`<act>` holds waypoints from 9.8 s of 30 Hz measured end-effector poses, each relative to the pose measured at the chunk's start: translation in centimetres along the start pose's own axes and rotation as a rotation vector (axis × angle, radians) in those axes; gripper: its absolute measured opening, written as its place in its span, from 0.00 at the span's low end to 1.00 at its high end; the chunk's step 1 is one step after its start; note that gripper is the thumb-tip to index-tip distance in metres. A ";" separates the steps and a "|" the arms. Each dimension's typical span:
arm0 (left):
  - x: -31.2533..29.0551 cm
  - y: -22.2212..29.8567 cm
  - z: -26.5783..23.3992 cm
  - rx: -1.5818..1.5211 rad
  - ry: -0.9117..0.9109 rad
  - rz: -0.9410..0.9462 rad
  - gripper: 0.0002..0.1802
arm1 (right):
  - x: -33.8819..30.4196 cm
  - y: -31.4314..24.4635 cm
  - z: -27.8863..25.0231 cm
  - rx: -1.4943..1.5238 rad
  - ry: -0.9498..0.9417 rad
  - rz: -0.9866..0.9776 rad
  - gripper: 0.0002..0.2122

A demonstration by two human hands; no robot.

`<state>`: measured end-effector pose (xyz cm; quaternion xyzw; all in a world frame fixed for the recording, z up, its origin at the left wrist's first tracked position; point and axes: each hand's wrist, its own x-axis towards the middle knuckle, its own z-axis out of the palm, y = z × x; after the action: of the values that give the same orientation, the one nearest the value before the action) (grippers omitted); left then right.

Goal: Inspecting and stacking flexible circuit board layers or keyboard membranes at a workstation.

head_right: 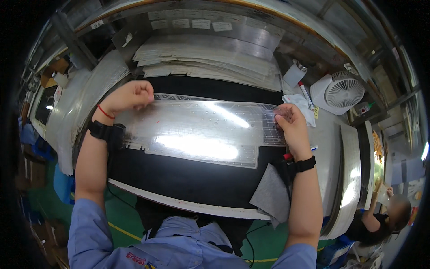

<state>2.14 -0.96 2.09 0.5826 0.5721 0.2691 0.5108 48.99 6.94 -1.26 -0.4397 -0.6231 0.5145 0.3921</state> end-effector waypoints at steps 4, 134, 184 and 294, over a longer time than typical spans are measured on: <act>-0.8 1.0 3.0 0.273 -0.088 0.049 0.11 | 0.1 0.1 0.2 -0.011 0.009 0.003 0.12; -0.7 1.9 3.4 0.481 0.000 0.058 0.20 | 0.0 0.2 0.2 -0.010 0.007 0.010 0.15; 0.6 -0.2 1.2 -0.037 0.241 -0.011 0.10 | 0.0 0.0 0.0 0.018 0.026 -0.004 0.14; 1.1 -2.1 -1.8 -0.494 0.379 0.253 0.13 | 0.0 -0.4 -0.1 0.164 0.184 -0.073 0.17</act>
<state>-0.09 0.27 0.48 0.4469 0.4976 0.5645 0.4838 49.03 6.95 -0.82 -0.4284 -0.5560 0.5066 0.5007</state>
